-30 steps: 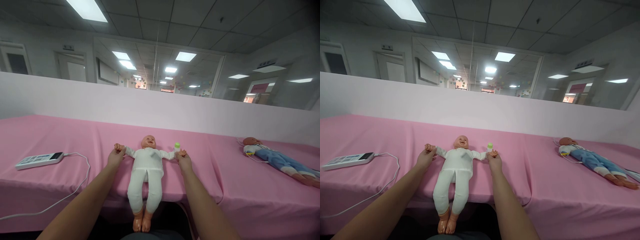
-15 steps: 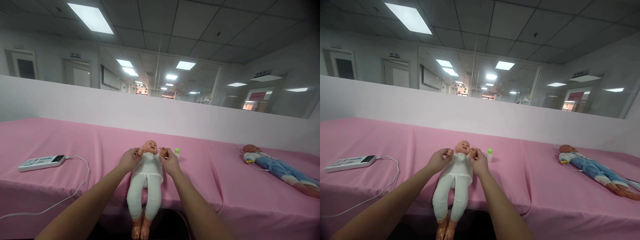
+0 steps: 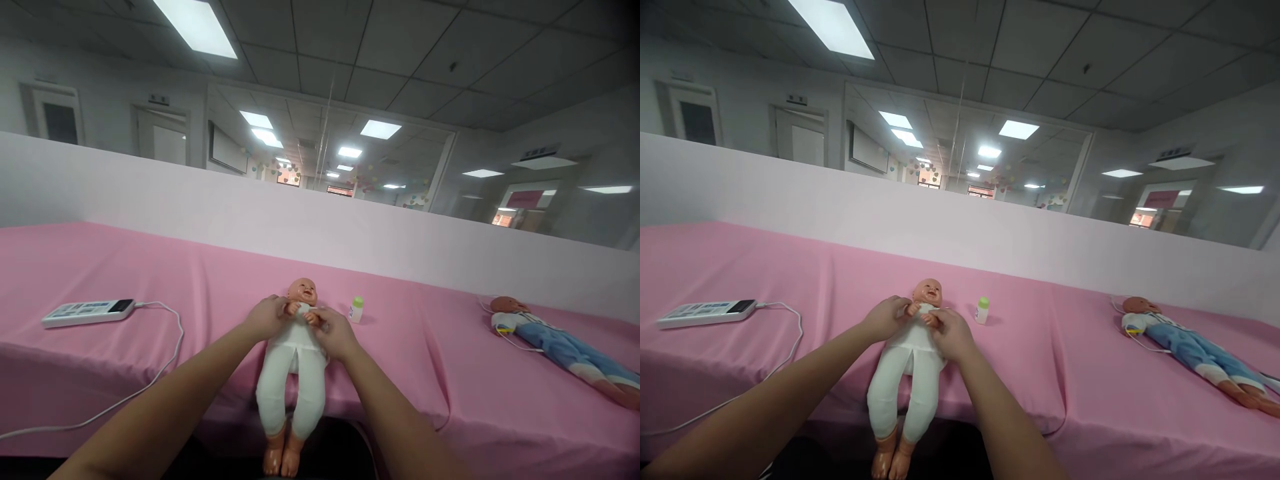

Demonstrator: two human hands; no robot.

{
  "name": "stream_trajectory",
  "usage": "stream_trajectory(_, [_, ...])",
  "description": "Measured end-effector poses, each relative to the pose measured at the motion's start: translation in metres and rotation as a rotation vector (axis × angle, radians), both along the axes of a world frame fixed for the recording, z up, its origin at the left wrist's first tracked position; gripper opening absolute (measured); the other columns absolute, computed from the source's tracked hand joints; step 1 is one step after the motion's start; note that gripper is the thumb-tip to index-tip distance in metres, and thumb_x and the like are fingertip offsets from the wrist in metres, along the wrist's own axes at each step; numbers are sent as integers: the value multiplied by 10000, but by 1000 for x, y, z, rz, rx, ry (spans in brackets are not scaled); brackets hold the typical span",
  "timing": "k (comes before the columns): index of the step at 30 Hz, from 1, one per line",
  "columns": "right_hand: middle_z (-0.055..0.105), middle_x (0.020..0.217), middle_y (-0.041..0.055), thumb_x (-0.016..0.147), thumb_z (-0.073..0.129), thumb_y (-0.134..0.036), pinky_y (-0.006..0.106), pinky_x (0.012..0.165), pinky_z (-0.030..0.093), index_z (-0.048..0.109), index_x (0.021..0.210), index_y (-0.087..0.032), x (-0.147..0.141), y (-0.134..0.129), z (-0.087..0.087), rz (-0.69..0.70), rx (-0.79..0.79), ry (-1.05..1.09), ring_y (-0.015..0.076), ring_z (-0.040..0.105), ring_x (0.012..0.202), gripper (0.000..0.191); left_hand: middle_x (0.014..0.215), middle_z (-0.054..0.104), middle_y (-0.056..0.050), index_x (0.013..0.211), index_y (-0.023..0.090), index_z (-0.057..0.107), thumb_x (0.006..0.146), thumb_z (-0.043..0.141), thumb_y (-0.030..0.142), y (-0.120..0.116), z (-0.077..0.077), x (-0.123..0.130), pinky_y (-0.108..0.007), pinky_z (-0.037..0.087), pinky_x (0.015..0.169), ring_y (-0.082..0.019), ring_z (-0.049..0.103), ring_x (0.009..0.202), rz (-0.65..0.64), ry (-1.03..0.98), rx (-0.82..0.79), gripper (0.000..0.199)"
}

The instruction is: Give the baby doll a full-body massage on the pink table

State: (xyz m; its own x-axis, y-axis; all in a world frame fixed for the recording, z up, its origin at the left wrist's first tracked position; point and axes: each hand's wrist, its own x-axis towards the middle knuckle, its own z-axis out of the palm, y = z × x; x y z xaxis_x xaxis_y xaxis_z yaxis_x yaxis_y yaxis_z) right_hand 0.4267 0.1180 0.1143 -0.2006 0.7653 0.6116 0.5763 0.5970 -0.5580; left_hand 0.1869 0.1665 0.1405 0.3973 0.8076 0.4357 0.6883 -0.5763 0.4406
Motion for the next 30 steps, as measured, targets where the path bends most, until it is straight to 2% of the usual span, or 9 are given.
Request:
stream_trajectory(2, [765,1168,63,855,710,-349,403,951,579,763,1142,-246,11,15,-3,-39,-74,304,259,705,1054,310,1065,740,-101,1035,222,692,919,618,431,13,-3,-6,-365,527,828,-284,693,985,69,-305,-146,250])
stream_trajectory(5, [774,1082,81,792,768,-513,391,848,618,730,1096,-200,36,35,-12,-157,-203,740,268,729,974,438,1085,741,-116,1083,194,657,920,627,568,33,-16,-19,-332,562,756,-269,712,966,149,-795,-375,409])
stream_trajectory(8, [770,1016,78,751,791,-516,364,723,636,692,1084,-201,64,46,-30,-273,-327,1012,264,751,889,469,1075,745,-146,1154,170,634,914,689,481,49,-38,-35,-353,607,760,-272,742,946,214,-1182,-555,397])
stream_trajectory(11, [760,879,66,798,723,-502,361,637,630,654,1040,-213,88,51,-51,-364,-422,1103,262,756,780,383,1018,751,-185,1077,139,643,967,614,319,60,-54,-48,-371,630,827,-274,765,943,267,-1350,-633,213])
stream_trajectory(15, [763,870,84,837,684,-475,348,584,610,641,1077,-203,100,52,-62,-434,-464,1175,266,752,749,366,1072,762,-182,1102,151,657,975,609,295,60,-58,-53,-368,637,851,-268,767,989,235,-1381,-625,198])
stream_trajectory(19, [754,1163,116,858,711,-533,351,698,631,623,1230,-204,83,39,-48,-406,-322,1107,270,756,945,504,1200,746,-158,1192,169,669,877,747,412,47,-53,-48,-361,623,796,-285,747,1043,130,-1269,-498,405])
stream_trajectory(23, [698,1357,109,901,693,-524,394,932,599,654,1344,-232,48,16,-28,-250,-58,677,277,678,1188,532,1186,754,-129,1174,166,700,767,800,505,33,-49,-36,-375,593,802,-319,710,1092,66,-993,-320,539])
stream_trajectory(27, [756,1226,66,862,707,-306,440,1035,547,773,1211,-279,20,-4,-17,-25,58,159,271,680,1141,356,1158,755,-94,1140,212,762,775,769,417,15,-44,-21,-416,560,929,-303,688,1074,-50,-516,-90,418])
stream_trajectory(30, [768,1173,60,806,724,-208,477,1077,511,805,1134,-290,12,-10,-14,51,98,-113,284,666,1147,348,1230,728,-98,1164,255,788,816,739,397,5,-40,-16,-442,498,1053,-317,638,1173,-117,-180,87,378])
